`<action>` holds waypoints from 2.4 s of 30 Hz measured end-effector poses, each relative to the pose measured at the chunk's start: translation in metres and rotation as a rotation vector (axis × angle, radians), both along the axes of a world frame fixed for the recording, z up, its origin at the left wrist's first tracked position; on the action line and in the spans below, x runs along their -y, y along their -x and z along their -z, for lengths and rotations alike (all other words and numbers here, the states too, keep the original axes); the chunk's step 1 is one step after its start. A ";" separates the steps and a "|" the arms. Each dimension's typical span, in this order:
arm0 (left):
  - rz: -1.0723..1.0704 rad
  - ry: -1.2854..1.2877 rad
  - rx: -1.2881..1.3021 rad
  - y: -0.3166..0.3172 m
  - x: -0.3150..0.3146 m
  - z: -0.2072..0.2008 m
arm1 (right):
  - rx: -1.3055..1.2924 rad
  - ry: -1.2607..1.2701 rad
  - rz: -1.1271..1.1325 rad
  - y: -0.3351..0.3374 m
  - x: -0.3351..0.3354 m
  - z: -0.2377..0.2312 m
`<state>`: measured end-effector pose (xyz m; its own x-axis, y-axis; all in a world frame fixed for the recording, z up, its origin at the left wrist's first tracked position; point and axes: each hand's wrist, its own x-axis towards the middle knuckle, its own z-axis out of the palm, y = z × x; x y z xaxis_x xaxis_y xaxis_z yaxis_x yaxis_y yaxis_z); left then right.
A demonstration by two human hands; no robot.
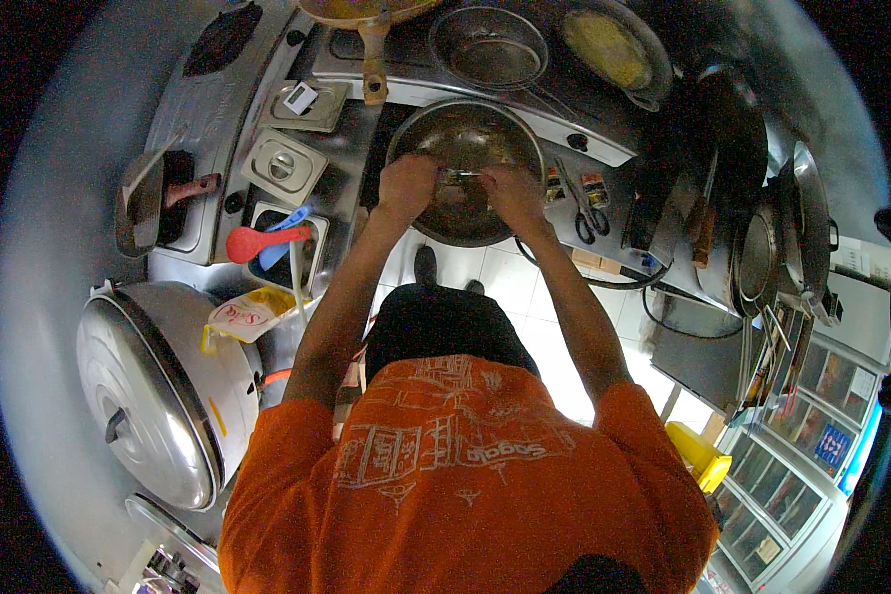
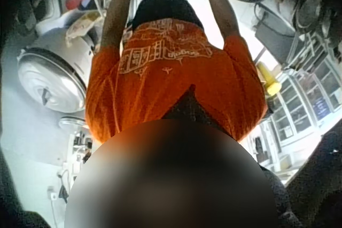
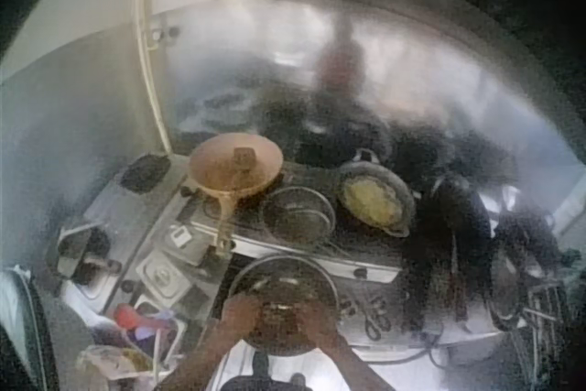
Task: The person transfers cooked patties from a pan to a plate, writes in a notebook, then retrieves and cuts open several small packets, adding their contents to a metal bowl. The person also handles a plastic bag and places it in a fryer basket.
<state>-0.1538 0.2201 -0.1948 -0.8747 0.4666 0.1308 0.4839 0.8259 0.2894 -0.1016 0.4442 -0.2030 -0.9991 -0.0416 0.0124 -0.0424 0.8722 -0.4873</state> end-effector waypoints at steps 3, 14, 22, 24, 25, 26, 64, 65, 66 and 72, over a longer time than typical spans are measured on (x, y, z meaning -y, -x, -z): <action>-0.016 0.020 -0.015 -0.008 0.000 -0.011 | -0.060 -0.018 0.004 -0.003 0.005 -0.004; -0.067 0.006 0.077 -0.011 -0.004 -0.024 | -0.176 -0.215 0.049 -0.006 0.001 0.008; -0.162 -0.490 0.248 -0.032 -0.002 -0.054 | -0.178 -0.161 0.110 0.000 0.007 0.019; -0.224 -0.733 0.433 -0.040 0.006 -0.057 | -0.045 -0.069 0.052 -0.001 -0.001 0.014; -0.169 -0.755 0.359 -0.043 0.012 -0.058 | -0.214 0.063 0.106 -0.007 -0.007 0.009; -0.146 -0.766 0.322 -0.045 0.019 -0.058 | -0.314 0.168 0.148 -0.012 -0.016 0.003; 0.399 -0.236 0.728 -0.188 -0.096 -0.020 | 0.042 0.458 0.389 -0.173 -0.144 0.105; 0.385 -0.141 0.707 -0.180 -0.125 0.003 | -0.169 0.286 0.489 -0.153 -0.174 0.089; 0.430 -0.115 0.541 -0.171 -0.154 0.025 | -0.283 0.085 0.567 -0.123 -0.199 0.083; 0.091 -0.001 0.147 -0.115 -0.252 0.119 | 0.070 -0.202 0.518 -0.038 -0.267 0.112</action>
<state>-0.0384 0.4718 -0.3134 -0.8385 0.5449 0.0054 0.5093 0.7802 0.3633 -0.0638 0.7112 -0.3146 -0.8876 0.4604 -0.0124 0.4432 0.8465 -0.2949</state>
